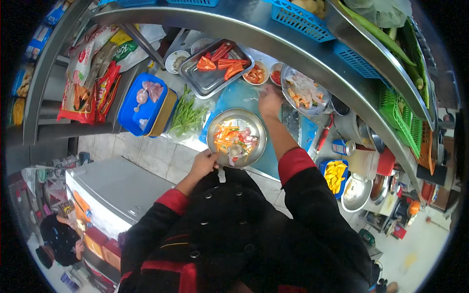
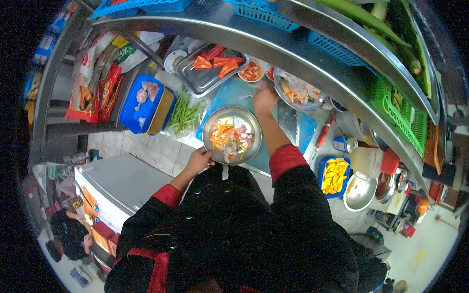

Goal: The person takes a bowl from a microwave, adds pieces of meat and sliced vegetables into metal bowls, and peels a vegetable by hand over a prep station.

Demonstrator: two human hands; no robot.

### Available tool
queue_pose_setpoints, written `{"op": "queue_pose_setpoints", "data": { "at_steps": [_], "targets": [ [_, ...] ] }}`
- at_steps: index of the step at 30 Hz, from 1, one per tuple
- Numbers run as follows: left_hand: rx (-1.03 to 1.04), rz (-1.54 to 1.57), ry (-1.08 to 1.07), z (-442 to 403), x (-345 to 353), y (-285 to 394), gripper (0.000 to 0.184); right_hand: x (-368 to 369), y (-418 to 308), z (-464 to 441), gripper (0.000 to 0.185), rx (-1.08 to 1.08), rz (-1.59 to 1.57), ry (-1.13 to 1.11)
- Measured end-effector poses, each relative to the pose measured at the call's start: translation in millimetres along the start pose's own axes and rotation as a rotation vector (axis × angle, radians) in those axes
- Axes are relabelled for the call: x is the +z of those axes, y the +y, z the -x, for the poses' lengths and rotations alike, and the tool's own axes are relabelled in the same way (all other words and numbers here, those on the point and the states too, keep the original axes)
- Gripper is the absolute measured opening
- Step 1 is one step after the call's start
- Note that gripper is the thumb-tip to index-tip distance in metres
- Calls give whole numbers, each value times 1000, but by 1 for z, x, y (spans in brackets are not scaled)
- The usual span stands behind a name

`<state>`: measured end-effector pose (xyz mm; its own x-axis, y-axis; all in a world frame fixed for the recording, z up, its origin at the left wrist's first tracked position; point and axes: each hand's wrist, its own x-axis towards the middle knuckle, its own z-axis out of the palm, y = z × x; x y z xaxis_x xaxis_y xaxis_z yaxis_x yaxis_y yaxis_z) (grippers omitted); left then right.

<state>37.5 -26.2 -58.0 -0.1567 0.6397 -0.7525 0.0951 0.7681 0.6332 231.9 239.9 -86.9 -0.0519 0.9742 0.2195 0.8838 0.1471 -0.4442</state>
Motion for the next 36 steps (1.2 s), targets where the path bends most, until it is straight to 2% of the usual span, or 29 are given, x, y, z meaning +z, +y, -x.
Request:
{"op": "queue_pose_setpoints", "data": {
  "at_steps": [1, 2, 5, 6, 8, 9, 11, 14, 15, 16, 17, 18, 19, 20, 21, 22, 24, 25, 26, 27, 29, 30, 31, 32, 33, 34, 36],
  "targets": [
    [7, 33, -33, 0, -2, -3, 35, -11, -8, 4, 23, -62, -143, -51],
    [19, 66, -65, 0, -3, -5, 37, -30, -23, 13, 23, -77, -154, -59],
    [88, 40, 0, -8, 7, -13, 39, -117, -64, 39, 22, -284, -413, 16],
    [87, 46, 11, -6, 6, -7, 39, -142, -68, 38, 23, -308, -475, 47],
    [21, -278, -115, -4, -6, 22, 47, -185, -62, 21, 20, -295, -430, 149],
    [22, -280, -104, -4, -11, 32, 47, -201, -55, 10, 23, -219, -461, 152],
    [343, -751, 515, -6, -20, 53, 46, -215, -26, -13, 27, -144, -496, 160],
    [488, -569, 873, -21, -37, 103, 37, -207, 26, -36, 41, -108, -150, 64],
    [532, -542, 959, -35, -44, 109, 36, -205, 40, -37, 46, -191, -23, 118],
    [534, -542, 965, -56, -51, 106, 36, -205, 48, -35, 52, -272, 106, 167],
    [501, -603, 954, -80, -60, 95, 37, -228, 30, -25, 42, -257, 112, 117],
    [467, -666, 939, -91, -68, 87, 41, -236, 21, -13, 42, -255, 108, 117],
    [470, -673, 938, -88, -76, 85, 41, -243, 14, -2, 36, -259, -83, 94],
    [488, -521, 860, -87, -82, 87, 45, -247, 9, 11, 31, -257, -271, 76],
    [502, -371, 773, -85, -81, 90, 50, -241, 10, 30, 28, -175, -383, -34],
    [505, -382, 760, -73, -75, 96, 50, -228, 13, 51, 26, -91, -493, -145],
    [619, -389, 888, -29, -62, 107, 49, -198, 24, 87, 25, -105, -520, -446],
    [588, -399, 901, -14, -54, 108, 50, -179, 28, 106, 30, -79, -501, -549],
    [562, -437, 846, -8, -46, 101, 47, -162, 29, 119, 36, -55, -481, -654],
    [534, -474, 793, -2, -38, 91, 46, -151, 26, 126, 36, -52, -486, -657],
    [162, -669, 426, 6, -21, 72, 47, -134, 14, 137, 48, -296, -434, -522],
    [139, -629, 296, -15, -17, 34, 53, -132, 2, 138, 48, -292, -442, -523],
    [35, -419, 164, 7, -1, 54, 53, -134, -13, 136, 51, -276, -343, -593],
    [123, -401, 176, 3, 11, 42, 48, -132, -24, 135, 55, -258, -241, -659],
    [143, -426, 231, 0, 18, 36, 44, -115, -25, 139, 45, -402, -232, -558],
    [163, -447, 285, -3, 23, 34, 41, -97, -21, 143, 45, -398, -230, -559],
    [175, -448, 265, -1, 25, 44, 39, -75, -20, 150, 44, -539, -110, -692]
  ]
}}
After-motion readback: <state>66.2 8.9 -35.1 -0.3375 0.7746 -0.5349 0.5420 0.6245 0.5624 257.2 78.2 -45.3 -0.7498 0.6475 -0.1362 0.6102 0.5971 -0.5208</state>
